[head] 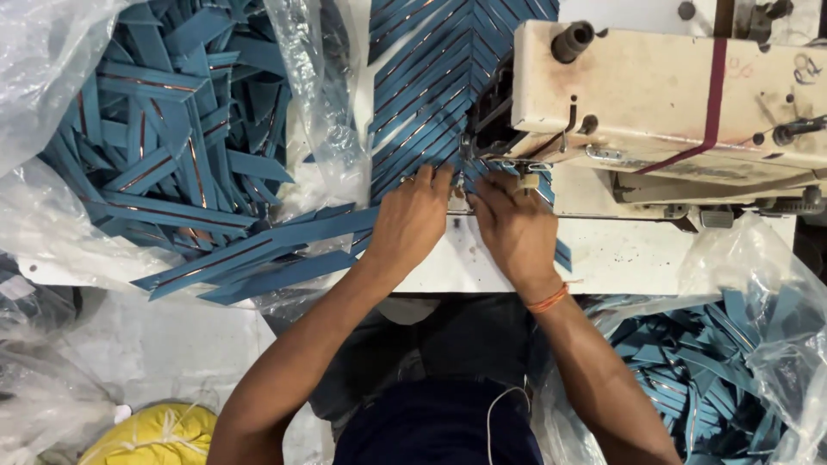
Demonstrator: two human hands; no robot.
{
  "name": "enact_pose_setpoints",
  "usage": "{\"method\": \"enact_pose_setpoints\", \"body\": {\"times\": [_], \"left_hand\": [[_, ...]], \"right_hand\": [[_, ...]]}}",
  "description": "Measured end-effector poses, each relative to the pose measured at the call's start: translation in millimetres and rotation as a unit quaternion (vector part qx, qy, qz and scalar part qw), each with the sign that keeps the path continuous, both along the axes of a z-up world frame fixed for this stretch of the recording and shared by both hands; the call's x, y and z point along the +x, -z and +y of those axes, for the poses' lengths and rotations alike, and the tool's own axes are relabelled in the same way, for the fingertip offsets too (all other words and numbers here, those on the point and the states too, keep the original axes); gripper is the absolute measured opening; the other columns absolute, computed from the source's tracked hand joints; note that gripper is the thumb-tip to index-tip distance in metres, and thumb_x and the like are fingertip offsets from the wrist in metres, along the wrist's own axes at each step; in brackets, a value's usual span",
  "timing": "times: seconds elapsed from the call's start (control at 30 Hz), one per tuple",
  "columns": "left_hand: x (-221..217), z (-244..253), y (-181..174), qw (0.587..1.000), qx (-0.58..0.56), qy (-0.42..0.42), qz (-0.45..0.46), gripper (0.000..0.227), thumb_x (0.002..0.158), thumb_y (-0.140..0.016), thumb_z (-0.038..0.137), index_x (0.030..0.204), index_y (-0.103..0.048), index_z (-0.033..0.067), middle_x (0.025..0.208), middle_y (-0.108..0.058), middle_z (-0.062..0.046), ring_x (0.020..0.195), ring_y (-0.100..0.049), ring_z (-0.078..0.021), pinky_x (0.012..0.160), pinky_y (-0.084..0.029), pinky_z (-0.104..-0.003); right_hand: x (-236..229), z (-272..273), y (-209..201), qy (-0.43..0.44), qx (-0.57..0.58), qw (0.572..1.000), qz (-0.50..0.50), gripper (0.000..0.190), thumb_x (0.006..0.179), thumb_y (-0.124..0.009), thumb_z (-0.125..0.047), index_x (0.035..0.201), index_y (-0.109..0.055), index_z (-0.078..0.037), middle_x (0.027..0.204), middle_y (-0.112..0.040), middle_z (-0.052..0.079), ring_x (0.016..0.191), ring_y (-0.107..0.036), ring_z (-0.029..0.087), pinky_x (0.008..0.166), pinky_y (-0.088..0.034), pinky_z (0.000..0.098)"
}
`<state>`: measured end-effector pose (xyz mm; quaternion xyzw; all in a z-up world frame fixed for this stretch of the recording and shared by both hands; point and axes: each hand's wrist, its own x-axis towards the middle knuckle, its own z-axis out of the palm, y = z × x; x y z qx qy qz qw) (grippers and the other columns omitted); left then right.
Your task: Stitching blue strap components using an industrial sewing machine in a manufacturing environment.
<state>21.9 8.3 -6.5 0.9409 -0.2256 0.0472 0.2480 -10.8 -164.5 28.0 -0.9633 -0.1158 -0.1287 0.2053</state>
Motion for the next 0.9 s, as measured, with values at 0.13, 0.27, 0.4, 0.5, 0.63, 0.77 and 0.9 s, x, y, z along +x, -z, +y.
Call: {"method": "enact_pose_setpoints", "body": {"times": [0.13, 0.27, 0.4, 0.5, 0.63, 0.77, 0.9], "left_hand": [[1.6, -7.5, 3.5, 1.000, -0.009, -0.020, 0.013, 0.036, 0.087, -0.061, 0.003, 0.122, -0.066, -0.0049, 0.100, -0.067, -0.020, 0.076, -0.073, -0.0327, 0.063, -0.059, -0.040], [3.2, -15.3, 3.2, 0.999, -0.022, -0.038, 0.028, 0.027, 0.084, -0.062, 0.000, 0.110, -0.063, -0.0061, 0.097, -0.068, -0.022, 0.075, -0.073, -0.0336, 0.061, -0.059, -0.041], [6.8, -18.3, 5.0, 0.996, -0.052, -0.056, 0.053, 0.017, 0.084, -0.062, -0.003, 0.100, -0.059, -0.0036, 0.093, -0.068, -0.022, 0.075, -0.073, -0.0358, 0.062, -0.059, -0.042], [10.4, -19.3, 6.1, 0.992, -0.083, -0.064, 0.063, 0.019, 0.082, -0.063, -0.005, 0.099, -0.056, -0.0033, 0.093, -0.068, -0.023, 0.074, -0.073, -0.0372, 0.061, -0.058, -0.043], [17.1, -23.8, 4.0, 0.988, -0.104, -0.076, 0.086, 0.019, 0.086, -0.064, -0.005, 0.103, -0.055, -0.0030, 0.094, -0.069, -0.024, 0.073, -0.072, -0.0374, 0.061, -0.058, -0.043], [22.2, -25.1, 3.3, 0.986, -0.116, -0.080, 0.091, 0.023, 0.085, -0.064, -0.006, 0.105, -0.054, -0.0038, 0.096, -0.069, -0.025, 0.073, -0.072, -0.0377, 0.060, -0.058, -0.043], [26.4, -28.7, 5.5, 0.986, -0.118, -0.085, 0.087, 0.023, 0.085, -0.066, -0.004, 0.105, -0.054, -0.0043, 0.095, -0.068, -0.025, 0.072, -0.072, -0.0380, 0.060, -0.058, -0.044]], "right_hand": [[0.3, 3.7, 8.6, 0.005, 0.029, 1.000, -0.001, 0.022, 0.092, -0.077, -0.013, 0.112, -0.075, -0.006, 0.111, -0.069, 0.014, 0.087, -0.068, 0.035, 0.074, -0.056, 0.0454], [5.5, 0.3, 10.4, -0.022, 0.053, 0.998, 0.040, 0.026, 0.093, -0.074, -0.010, 0.118, -0.075, -0.002, 0.112, -0.066, 0.018, 0.085, -0.068, 0.037, 0.073, -0.056, 0.0453], [8.5, -4.8, 14.1, -0.016, 0.046, 0.996, 0.071, 0.024, 0.093, -0.075, -0.009, 0.116, -0.076, -0.003, 0.114, -0.068, 0.018, 0.078, -0.069, 0.036, 0.068, -0.056, 0.0439], [14.1, -6.7, 11.5, -0.041, 0.037, 0.998, 0.029, 0.021, 0.093, -0.076, -0.009, 0.114, -0.076, -0.005, 0.113, -0.068, 0.016, 0.082, -0.070, 0.036, 0.069, -0.056, 0.0438], [20.8, -10.0, 8.4, -0.050, 0.057, 0.996, 0.040, 0.023, 0.092, -0.077, -0.010, 0.115, -0.075, -0.004, 0.104, -0.072, 0.016, 0.080, -0.070, 0.036, 0.069, -0.056, 0.0427], [27.1, -9.9, 4.3, -0.049, 0.097, 0.994, 0.028, 0.021, 0.093, -0.078, -0.009, 0.114, -0.074, -0.004, 0.093, -0.073, 0.017, 0.080, -0.070, 0.037, 0.070, -0.056, 0.0431], [29.7, -13.3, 11.1, -0.035, 0.106, 0.993, 0.037, 0.020, 0.094, -0.077, -0.010, 0.113, -0.073, -0.003, 0.091, -0.073, 0.016, 0.077, -0.070, 0.038, 0.067, -0.055, 0.0437]]}}
